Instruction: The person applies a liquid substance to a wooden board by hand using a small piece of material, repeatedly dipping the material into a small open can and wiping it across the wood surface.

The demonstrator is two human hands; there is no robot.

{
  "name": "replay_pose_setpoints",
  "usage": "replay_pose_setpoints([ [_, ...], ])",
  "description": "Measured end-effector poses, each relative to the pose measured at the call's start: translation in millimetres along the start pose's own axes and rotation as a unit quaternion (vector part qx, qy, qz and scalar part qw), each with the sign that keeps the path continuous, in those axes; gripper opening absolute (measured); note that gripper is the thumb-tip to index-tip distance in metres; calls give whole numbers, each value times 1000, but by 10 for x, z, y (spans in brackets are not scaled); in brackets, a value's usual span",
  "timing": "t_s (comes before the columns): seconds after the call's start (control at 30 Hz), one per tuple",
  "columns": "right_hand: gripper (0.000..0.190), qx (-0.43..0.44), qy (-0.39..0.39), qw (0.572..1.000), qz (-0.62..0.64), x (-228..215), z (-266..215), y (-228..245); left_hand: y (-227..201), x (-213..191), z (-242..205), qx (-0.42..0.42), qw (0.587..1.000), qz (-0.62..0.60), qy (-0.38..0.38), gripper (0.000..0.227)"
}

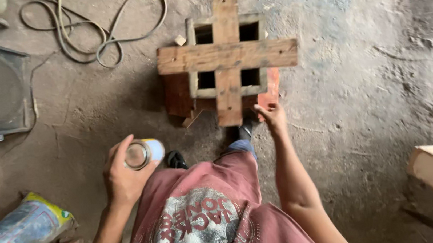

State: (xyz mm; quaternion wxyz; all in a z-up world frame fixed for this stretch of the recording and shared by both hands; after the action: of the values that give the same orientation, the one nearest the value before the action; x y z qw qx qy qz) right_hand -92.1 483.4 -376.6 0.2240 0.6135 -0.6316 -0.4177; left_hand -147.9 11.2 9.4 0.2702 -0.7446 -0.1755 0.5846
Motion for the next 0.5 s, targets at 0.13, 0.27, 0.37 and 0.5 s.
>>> replay_pose_setpoints([
  [0.13,75,12,-88,967,-240,71,252,171,-761,364,395,34,997,-65,12,74],
  [0.27,62,7,-69,955,-288,-46,306,126,-1399,801,673,93,993,-66,31,73],
  [0.37,41,86,-62,951,-289,-367,316,5,-1673,1161,848,169,983,-59,46,76],
  [0.5,18,43,-223,929,-292,-1424,58,78,-1545,1822,1018,169,980,-39,97,80],
])
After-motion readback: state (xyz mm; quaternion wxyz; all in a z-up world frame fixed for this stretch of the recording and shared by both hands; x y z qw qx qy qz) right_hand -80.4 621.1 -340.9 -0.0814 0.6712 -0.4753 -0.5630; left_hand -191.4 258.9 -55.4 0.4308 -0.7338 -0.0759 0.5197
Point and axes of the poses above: each hand's wrist, its own z-axis towards the middle knuckle, its own x-axis out of the palm, y = z × x, the point moved 10 cm from there along z, towards the middle knuckle, and after that the axes turned 15 degrees about y, right-handed, at the moved point
